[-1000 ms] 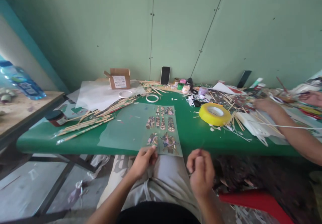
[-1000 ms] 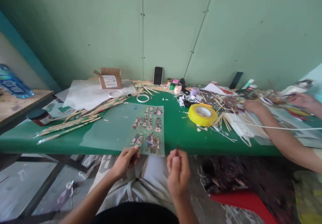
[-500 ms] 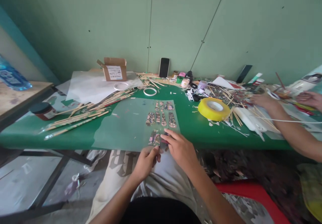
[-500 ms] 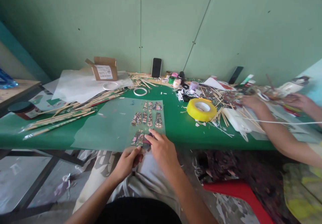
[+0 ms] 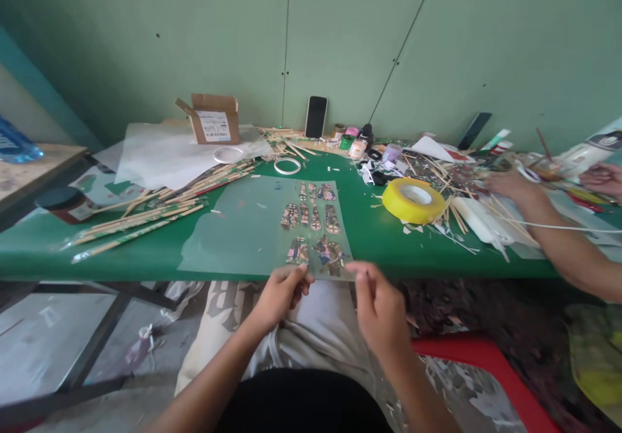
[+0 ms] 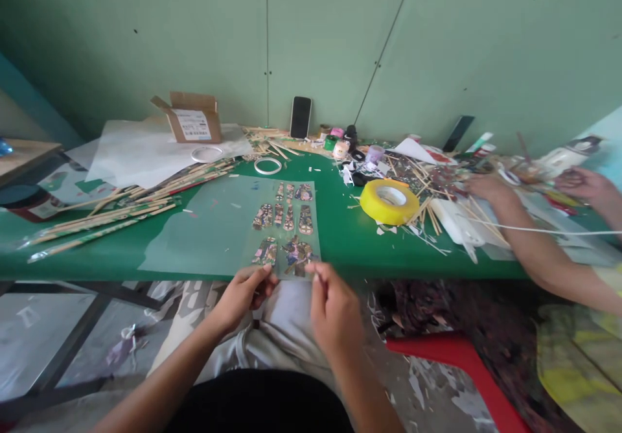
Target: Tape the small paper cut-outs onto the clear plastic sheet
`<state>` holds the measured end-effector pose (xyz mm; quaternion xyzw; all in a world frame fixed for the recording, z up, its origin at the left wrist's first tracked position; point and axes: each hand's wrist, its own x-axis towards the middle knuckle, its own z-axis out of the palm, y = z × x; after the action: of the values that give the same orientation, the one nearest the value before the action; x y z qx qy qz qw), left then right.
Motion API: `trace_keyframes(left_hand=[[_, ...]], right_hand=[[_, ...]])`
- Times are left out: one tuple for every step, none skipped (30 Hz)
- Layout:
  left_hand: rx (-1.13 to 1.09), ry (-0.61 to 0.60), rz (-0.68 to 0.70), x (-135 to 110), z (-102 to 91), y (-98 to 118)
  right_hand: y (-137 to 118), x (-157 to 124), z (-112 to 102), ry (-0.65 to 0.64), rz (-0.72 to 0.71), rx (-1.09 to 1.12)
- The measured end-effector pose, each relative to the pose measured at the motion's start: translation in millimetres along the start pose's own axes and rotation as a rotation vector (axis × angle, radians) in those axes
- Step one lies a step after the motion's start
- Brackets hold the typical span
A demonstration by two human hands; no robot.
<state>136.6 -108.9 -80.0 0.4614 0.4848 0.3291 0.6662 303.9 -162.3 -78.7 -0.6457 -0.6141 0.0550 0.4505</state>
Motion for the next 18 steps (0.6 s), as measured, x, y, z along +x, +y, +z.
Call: trace_keyframes(left_hand=[[-0.017,-0.004,-0.008,-0.6,0.6,3.5],[-0.03,0.0,-0.015,-1.2,1.2,6.4],[-0.037,0.008,-0.022,-1.9,1.8,8.3],[-0.037,0.02,-0.029,-2.6,2.4,9.2],[-0.032,0.029,-0.038,-3.5,2.9,9.1],[-0.025,0.031,-0.045,-4.5,3.3,8.1],[-0.02,0.025,-0.052,-5.5,3.7,6.5],[-0.019,0.013,-0.058,-6.4,4.0,4.6],[-0.022,-0.001,-0.063,-7.3,4.2,2.7],[-0.027,-0.012,-0.065,-8.0,4.5,1.1],[-0.031,-0.02,-0.067,-8.6,4.8,-0.3],[-0.032,-0.025,-0.066,-9.1,5.3,-1.3],[-0.03,-0.03,-0.065,-9.6,5.7,-1.9],[-0.027,-0.035,-0.063,-9.9,6.2,-2.3],[-0.024,-0.039,-0.061,-10.2,6.6,-2.5],[-0.021,-0.044,-0.061,-10.5,6.9,-2.6],[-0.019,-0.049,-0.062,-10.8,7.0,-2.7],[-0.018,-0.054,-0.065,-10.9,6.9,-2.8]], right_hand=[[-4.8,-14.3,3.4,-0.06,0.037,0.103],[-8.9,-27.7,9.0,-0.126,0.081,0.191],[-11.9,-39.4,16.0,-0.179,0.128,0.269],[-13.5,-48.7,23.6,-0.196,0.156,0.334],[-13.8,-55.3,31.0,-0.184,0.189,0.374],[-13.0,-59.4,37.8,-0.173,0.219,0.404],[-11.5,-61.2,43.5,-0.158,0.246,0.427],[-9.6,-61.4,48.1,-0.148,0.273,0.446],[-7.8,-60.5,51.5,-0.146,0.298,0.47],[-6.3,-59.0,54.2,-0.149,0.321,0.499],[-5.3,-57.5,56.2,-0.154,0.341,0.535],[-4.9,-56.4,57.9,-0.163,0.361,0.576],[-5.1,-56.0,59.5,-0.177,0.38,0.62],[-5.7,-56.2,61.1,-0.193,0.399,0.668],[-6.5,-57.1,62.9,-0.208,0.416,0.717],[-7.4,-58.7,64.9,-0.219,0.433,0.762],[-8.2,-60.7,67.0,-0.225,0.449,0.801],[-8.6,-62.9,69.3,-0.228,0.46,0.832]])
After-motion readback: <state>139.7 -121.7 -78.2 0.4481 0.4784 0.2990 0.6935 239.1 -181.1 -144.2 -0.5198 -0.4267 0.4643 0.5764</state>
